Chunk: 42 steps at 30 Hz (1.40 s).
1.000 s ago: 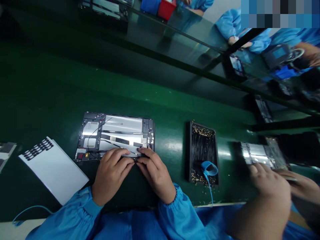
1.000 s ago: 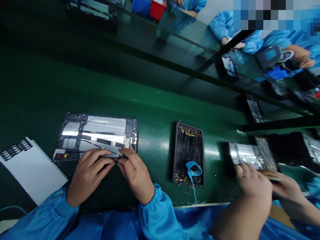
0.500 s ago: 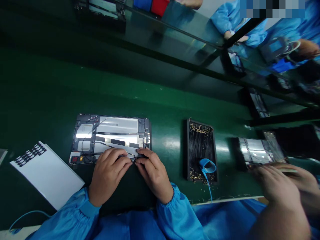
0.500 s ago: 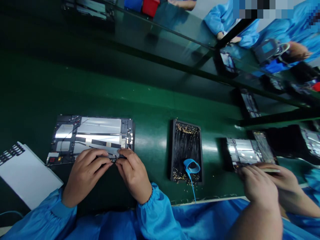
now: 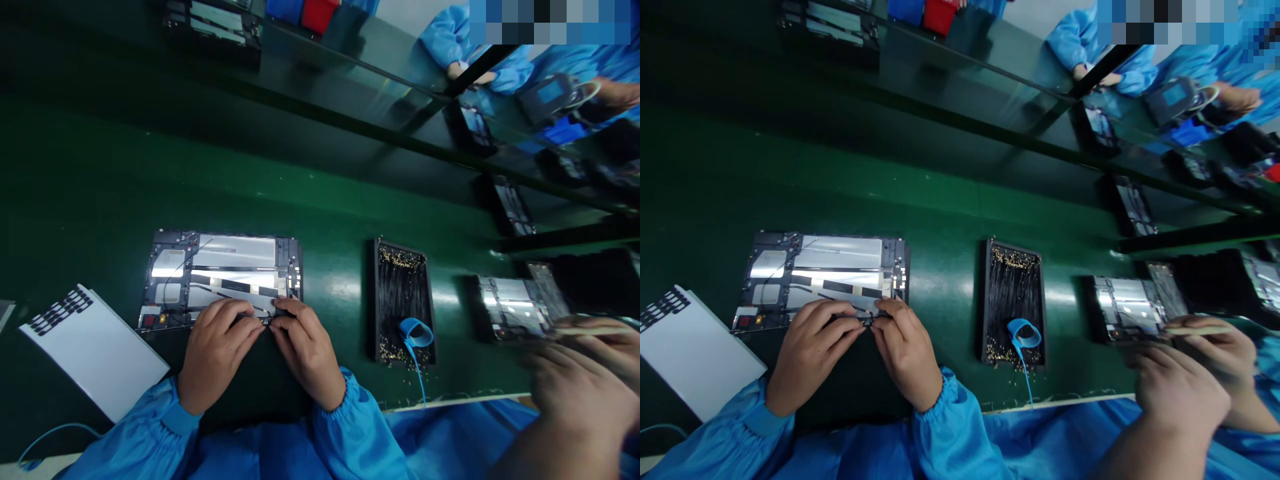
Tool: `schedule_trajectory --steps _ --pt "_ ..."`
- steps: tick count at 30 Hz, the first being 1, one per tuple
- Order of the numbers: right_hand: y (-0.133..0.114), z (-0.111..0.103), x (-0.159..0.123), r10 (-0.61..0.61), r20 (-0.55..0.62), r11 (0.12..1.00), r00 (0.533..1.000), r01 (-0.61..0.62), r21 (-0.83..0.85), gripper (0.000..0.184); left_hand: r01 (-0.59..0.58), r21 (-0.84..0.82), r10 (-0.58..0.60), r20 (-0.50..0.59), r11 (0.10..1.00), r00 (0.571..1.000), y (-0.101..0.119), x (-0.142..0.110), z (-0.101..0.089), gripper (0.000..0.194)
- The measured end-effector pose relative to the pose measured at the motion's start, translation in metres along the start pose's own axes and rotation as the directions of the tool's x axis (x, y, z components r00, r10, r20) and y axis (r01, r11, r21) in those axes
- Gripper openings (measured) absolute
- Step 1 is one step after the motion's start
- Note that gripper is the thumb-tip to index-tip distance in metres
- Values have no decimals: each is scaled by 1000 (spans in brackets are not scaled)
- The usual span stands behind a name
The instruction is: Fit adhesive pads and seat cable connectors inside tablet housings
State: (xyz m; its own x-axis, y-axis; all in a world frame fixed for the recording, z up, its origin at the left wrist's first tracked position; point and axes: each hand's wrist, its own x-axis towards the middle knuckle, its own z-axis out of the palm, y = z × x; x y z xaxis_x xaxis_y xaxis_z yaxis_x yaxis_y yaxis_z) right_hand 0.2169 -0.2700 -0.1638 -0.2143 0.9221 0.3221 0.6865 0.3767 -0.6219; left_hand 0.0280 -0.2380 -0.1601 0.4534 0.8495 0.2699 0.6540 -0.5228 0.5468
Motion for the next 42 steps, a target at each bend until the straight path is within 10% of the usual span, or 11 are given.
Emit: schedule_trajectory --steps 30,42 --pt "-15 15 -24 -57 -50 961 997 41 -275 40 8 -34 -13 -149 999 989 -5 -6 1 19" --pt "5 5 -24 191 -198 981 961 -183 57 36 112 -45 -120 -267 993 956 1 -21 -40 21"
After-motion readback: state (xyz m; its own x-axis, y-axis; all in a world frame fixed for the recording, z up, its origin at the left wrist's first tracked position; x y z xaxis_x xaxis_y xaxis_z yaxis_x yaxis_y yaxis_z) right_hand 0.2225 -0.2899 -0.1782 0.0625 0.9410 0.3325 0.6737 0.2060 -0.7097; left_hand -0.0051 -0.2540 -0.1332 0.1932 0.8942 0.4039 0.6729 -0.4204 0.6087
